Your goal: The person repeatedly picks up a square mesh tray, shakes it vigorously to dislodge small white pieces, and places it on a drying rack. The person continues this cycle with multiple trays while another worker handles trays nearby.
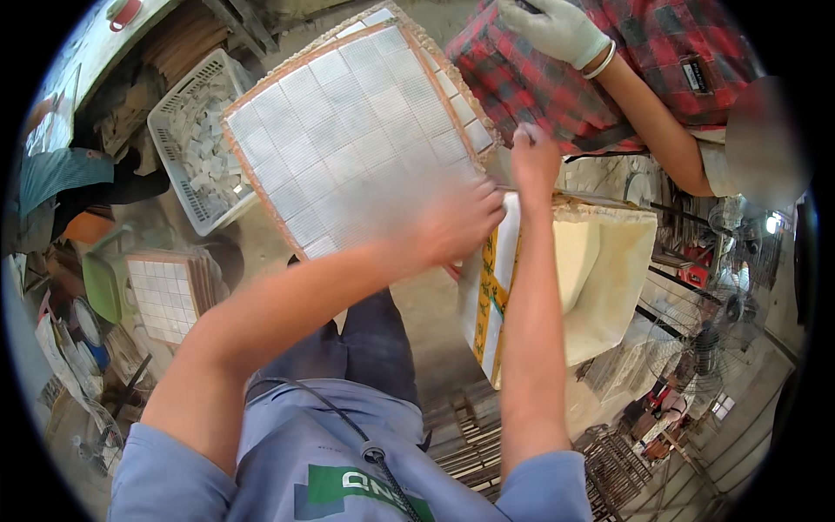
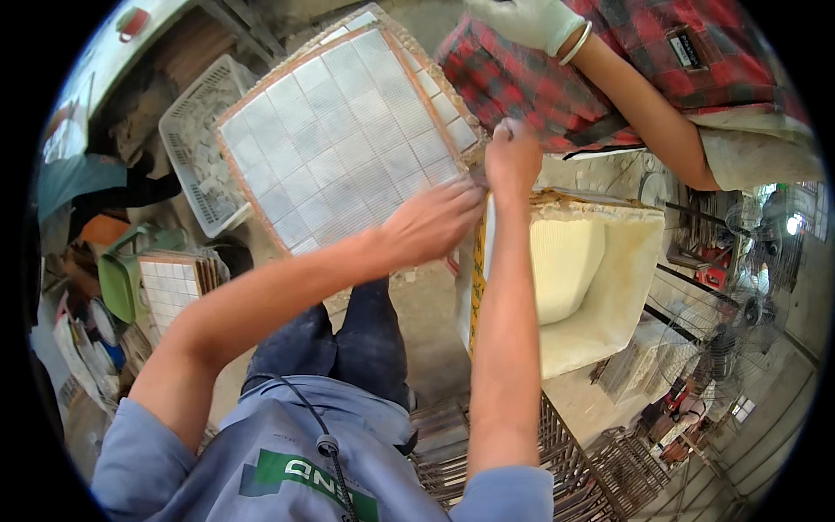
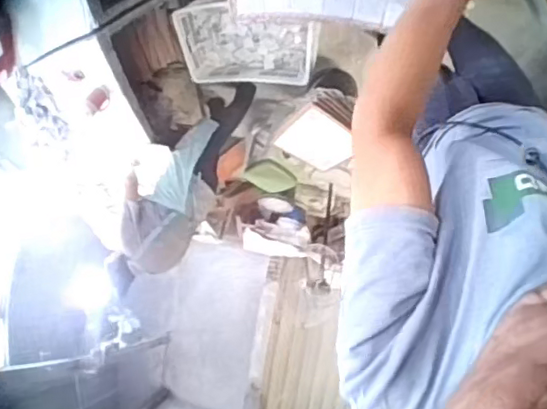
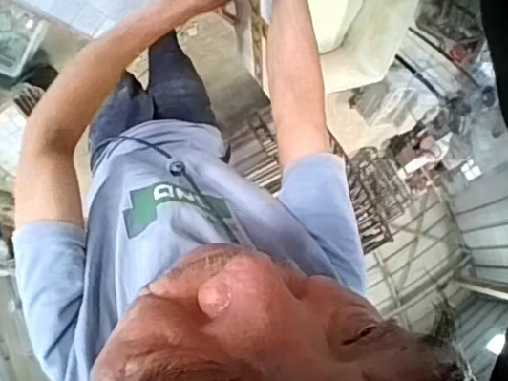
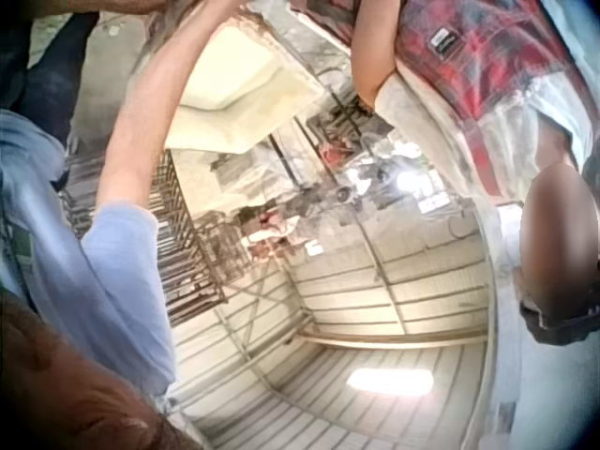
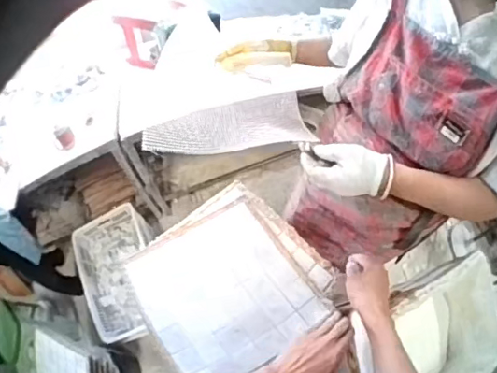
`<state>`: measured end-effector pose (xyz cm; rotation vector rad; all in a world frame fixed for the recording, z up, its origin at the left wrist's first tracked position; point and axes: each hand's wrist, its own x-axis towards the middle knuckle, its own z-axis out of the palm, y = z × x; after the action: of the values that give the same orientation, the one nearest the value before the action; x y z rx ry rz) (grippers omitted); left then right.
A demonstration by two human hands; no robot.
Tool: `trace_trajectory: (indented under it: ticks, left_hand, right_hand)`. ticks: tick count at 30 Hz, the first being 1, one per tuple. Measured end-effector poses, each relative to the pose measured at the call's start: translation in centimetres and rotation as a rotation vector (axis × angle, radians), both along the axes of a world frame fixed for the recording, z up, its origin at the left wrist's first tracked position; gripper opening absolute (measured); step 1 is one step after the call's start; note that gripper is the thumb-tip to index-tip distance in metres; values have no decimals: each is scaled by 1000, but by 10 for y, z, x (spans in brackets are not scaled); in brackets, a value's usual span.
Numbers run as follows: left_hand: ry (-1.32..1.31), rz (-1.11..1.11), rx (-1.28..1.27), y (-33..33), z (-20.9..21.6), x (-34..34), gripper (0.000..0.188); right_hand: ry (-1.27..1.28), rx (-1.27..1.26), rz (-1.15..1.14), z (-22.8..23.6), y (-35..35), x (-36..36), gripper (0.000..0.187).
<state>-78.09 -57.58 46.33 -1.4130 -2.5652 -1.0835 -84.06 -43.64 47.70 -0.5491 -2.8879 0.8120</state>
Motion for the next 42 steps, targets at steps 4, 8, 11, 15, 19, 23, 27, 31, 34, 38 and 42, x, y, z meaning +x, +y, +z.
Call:
trace_trajectory:
  ticks: [4, 8, 11, 15, 19, 23, 27, 31, 34, 38, 42]
  left_hand:
    - [-328, 514, 5, -106, 42, 70, 31]
    - [-936, 1280, 229, -171, 22, 107, 49]
    - [-1444, 1221, 714, -175, 5, 111, 55]
    - [-1579, 1198, 848, -176, 3, 105, 55]
    - [-1593, 1332, 889, -175, 40, 96, 46]
    - [-1636, 1242, 1110, -169, 42, 83, 43]
    - [-1591, 1301, 1241, -160, 38, 82, 45]
    - [-1541, 1388, 1297, -161, 37, 85, 44]
    - [-1494, 1419, 1327, -174, 43, 85, 41]
    - [-1509, 1391, 1267, -204, 66, 91, 38]
    - [-1460, 1295, 1020, -235, 106, 112, 37]
  right_hand:
    - [-75, -87, -120, 1, -35, 50, 33]
    - [0, -238, -189, -30, -42, 65, 37]
    - [-87, -275, -210, -24, -42, 59, 39]
    - [-232, -161, -146, -7, -34, 45, 43]
    - [-317, -175, -13, 12, -23, 28, 46]
    - [-504, -671, -99, -7, 7, 5, 54]
    - [-543, -926, -52, -6, -4, -4, 54]
    - [-369, -1024, -114, -2, -20, 2, 51]
    - [-226, -1060, -209, 15, -38, 18, 48]
    - [-134, -1044, -303, 37, -49, 71, 45]
    - [-3, -1057, -533, 49, -69, 171, 42]
